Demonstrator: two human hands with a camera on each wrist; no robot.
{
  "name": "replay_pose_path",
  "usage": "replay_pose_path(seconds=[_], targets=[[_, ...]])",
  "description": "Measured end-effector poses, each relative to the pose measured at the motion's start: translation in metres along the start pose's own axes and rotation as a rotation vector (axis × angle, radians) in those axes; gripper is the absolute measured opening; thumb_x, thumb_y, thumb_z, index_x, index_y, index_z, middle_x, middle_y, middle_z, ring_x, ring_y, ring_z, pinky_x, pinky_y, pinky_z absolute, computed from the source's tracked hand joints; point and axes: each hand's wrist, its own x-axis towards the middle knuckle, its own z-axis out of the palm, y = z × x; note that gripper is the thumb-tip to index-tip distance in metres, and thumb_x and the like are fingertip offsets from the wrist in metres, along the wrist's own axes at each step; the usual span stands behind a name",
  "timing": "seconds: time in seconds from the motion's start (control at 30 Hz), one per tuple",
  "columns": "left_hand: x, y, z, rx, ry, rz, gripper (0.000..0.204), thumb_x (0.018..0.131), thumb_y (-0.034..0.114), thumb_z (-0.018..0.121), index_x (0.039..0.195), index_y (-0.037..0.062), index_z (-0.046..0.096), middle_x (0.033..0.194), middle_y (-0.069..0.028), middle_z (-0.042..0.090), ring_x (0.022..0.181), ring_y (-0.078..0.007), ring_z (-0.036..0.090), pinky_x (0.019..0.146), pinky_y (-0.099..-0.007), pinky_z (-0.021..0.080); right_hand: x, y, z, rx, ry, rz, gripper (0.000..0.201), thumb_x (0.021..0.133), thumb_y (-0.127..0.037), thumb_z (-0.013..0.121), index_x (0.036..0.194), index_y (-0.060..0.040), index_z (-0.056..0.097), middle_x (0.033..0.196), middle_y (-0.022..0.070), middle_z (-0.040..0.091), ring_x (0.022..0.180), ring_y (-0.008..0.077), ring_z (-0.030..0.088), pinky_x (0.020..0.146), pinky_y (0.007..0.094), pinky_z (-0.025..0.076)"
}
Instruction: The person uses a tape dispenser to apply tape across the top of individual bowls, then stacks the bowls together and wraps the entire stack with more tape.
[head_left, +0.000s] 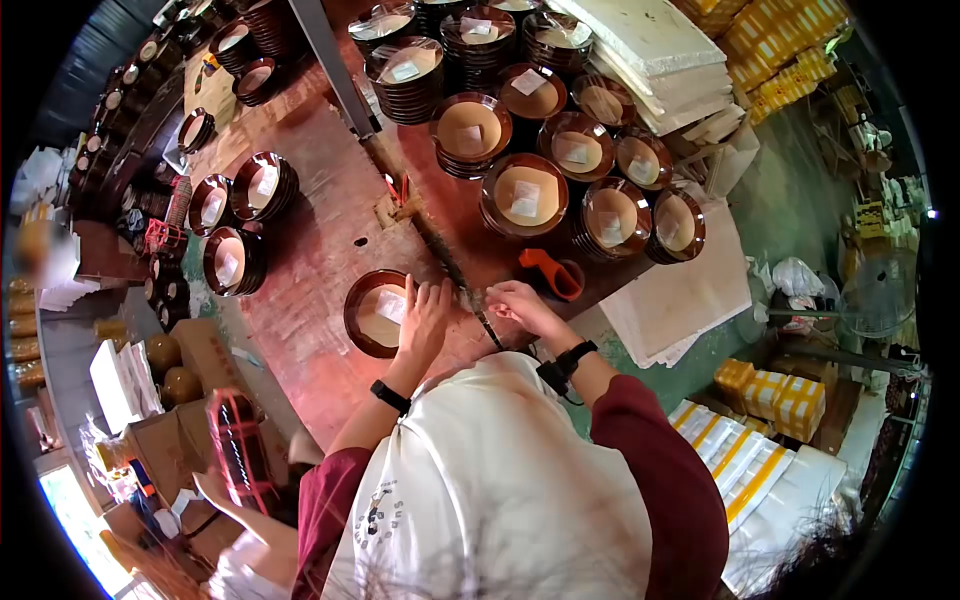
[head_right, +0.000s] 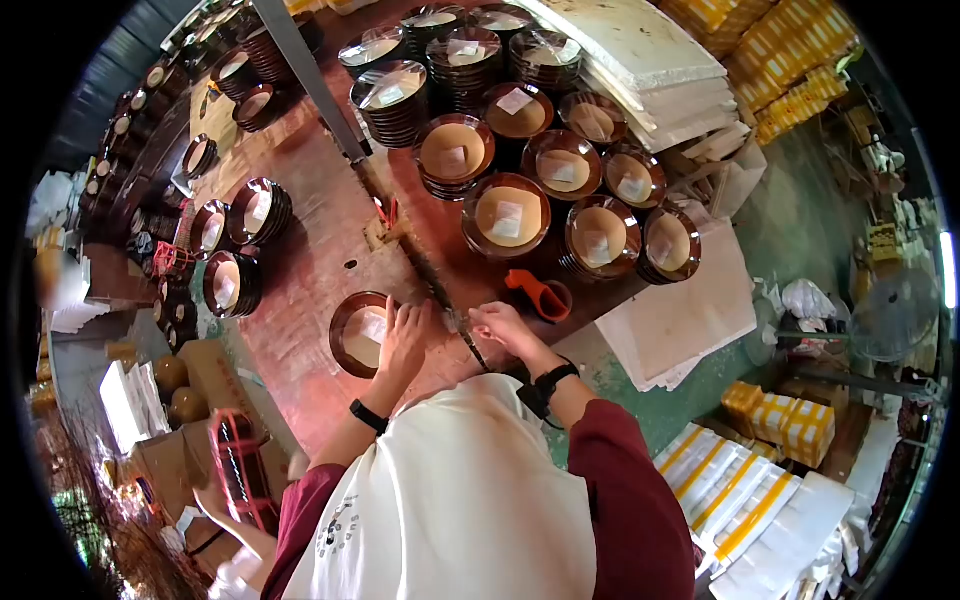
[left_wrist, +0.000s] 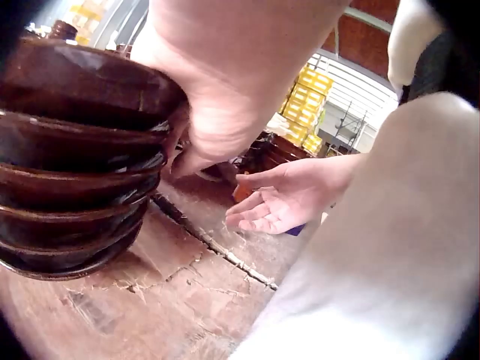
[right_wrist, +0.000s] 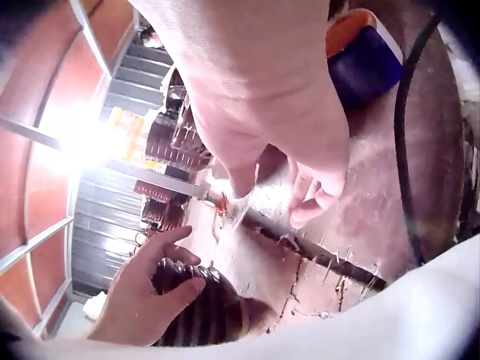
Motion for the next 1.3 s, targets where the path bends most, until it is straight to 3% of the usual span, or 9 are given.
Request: replay_pose_path(seconds=[0.13, 0.23, 0.4, 0.5, 0.67, 0.8, 1.03, 1.13, 1.3], targets=[[0.002, 0.001, -0.004, -0.048, -0.029, -0.017, 0.066, 0.078, 0.000, 0.059, 0.142, -0.0054, 0.046, 0.118, -0.0152, 0.056, 0.125, -0.0324, 0.049, 0.125, -0.0552, 0.018, 0.012, 0.003, 0.001, -0.024, 0.060, -0.136, 0.022, 0.092, -0.019, 0.076, 0.100, 0.0008, 0.070, 0.084, 0.0057, 0.072, 0.072, 0.0121, 0.065, 0.063, 0.0258, 0.051], [0.002, 0.006, -0.017, -0.116, 0.023, -0.038, 0.066, 0.081, 0.008, 0.063, 0.143, -0.0050, 0.044, 0.129, -0.0166, 0.053, 0.134, -0.0350, 0.044, 0.125, -0.0543, 0.020, 0.002, -0.011, 0.000, -0.336, 0.183, -0.123, 0.018, 0.089, -0.015, 0.076, 0.093, 0.0017, 0.073, 0.078, 0.0055, 0.072, 0.073, 0.0101, 0.066, 0.065, 0.0262, 0.051], [-0.007, -0.005, -0.009, 0.010, 0.012, -0.146, 0.072, 0.085, 0.017, 0.067, 0.149, -0.0012, 0.039, 0.157, -0.0193, 0.034, 0.150, -0.0410, 0.025, 0.124, -0.0561, 0.018, -0.020, -0.025, 0.022, -0.746, 0.330, -0.477, 0.020, 0.085, -0.014, 0.075, 0.090, 0.0049, 0.071, 0.088, 0.0230, 0.071, 0.084, 0.0383, 0.070, 0.077, 0.0425, 0.055], [-0.022, -0.007, -0.014, -0.036, -0.036, -0.171, 0.074, 0.088, 0.021, 0.068, 0.152, 0.0015, 0.037, 0.163, -0.0181, 0.026, 0.152, -0.0418, 0.020, 0.124, -0.0579, 0.016, -0.012, -0.017, 0.029, -0.755, 0.279, -0.480, 0.019, 0.086, -0.014, 0.075, 0.090, 0.0043, 0.071, 0.084, 0.0204, 0.072, 0.078, 0.0335, 0.071, 0.071, 0.0395, 0.054], [-0.032, -0.002, -0.030, -0.018, -0.083, -0.028, 0.073, 0.089, 0.025, 0.068, 0.152, 0.0025, 0.040, 0.163, -0.0120, 0.030, 0.153, -0.0380, 0.021, 0.125, -0.0570, 0.017, -0.006, -0.011, 0.034, -0.894, 0.319, -0.534, 0.019, 0.085, -0.016, 0.076, 0.090, 0.0019, 0.072, 0.089, 0.0200, 0.072, 0.086, 0.0359, 0.070, 0.078, 0.0434, 0.054], [-0.034, 0.003, -0.022, 0.301, -0.206, 0.093, 0.063, 0.095, 0.028, 0.056, 0.150, -0.0003, 0.045, 0.161, -0.0097, 0.038, 0.154, -0.0325, 0.023, 0.127, -0.0513, 0.015, 0.001, -0.003, 0.035, -0.902, 0.349, -0.509, 0.019, 0.084, -0.017, 0.076, 0.088, 0.0005, 0.072, 0.092, 0.0201, 0.072, 0.090, 0.0367, 0.069, 0.081, 0.0449, 0.054], [-0.012, 0.030, -0.026, 0.966, -0.735, 0.278, 0.061, 0.100, 0.034, 0.044, 0.153, 0.0034, 0.043, 0.165, -0.0142, 0.031, 0.156, -0.0335, 0.017, 0.127, -0.0561, 0.000, -0.005, -0.017, 0.048, -0.932, 0.277, -0.456, 0.020, 0.084, -0.021, 0.076, 0.089, -0.0012, 0.073, 0.093, 0.0201, 0.072, 0.091, 0.0369, 0.068, 0.083, 0.0462, 0.053], [0.001, 0.043, -0.033, 0.966, -0.970, 0.309, 0.062, 0.101, 0.038, 0.043, 0.154, 0.0053, 0.042, 0.166, -0.0154, 0.029, 0.156, -0.0372, 0.016, 0.125, -0.0608, -0.003, -0.002, -0.020, 0.049, -0.900, 0.229, -0.416, 0.020, 0.084, -0.021, 0.075, 0.089, -0.0018, 0.073, 0.093, 0.0201, 0.072, 0.091, 0.0370, 0.069, 0.082, 0.0468, 0.054], [-0.004, 0.043, -0.016, 1.058, -0.817, 0.252, 0.059, 0.101, 0.029, 0.042, 0.154, 0.0033, 0.041, 0.165, -0.0143, 0.030, 0.155, -0.0389, 0.017, 0.126, -0.0583, -0.002, 0.005, -0.020, 0.049, -0.900, 0.237, -0.394, 0.023, 0.082, -0.024, 0.076, 0.088, -0.0021, 0.073, 0.090, 0.0203, 0.072, 0.087, 0.0382, 0.070, 0.077, 0.0487, 0.055]])
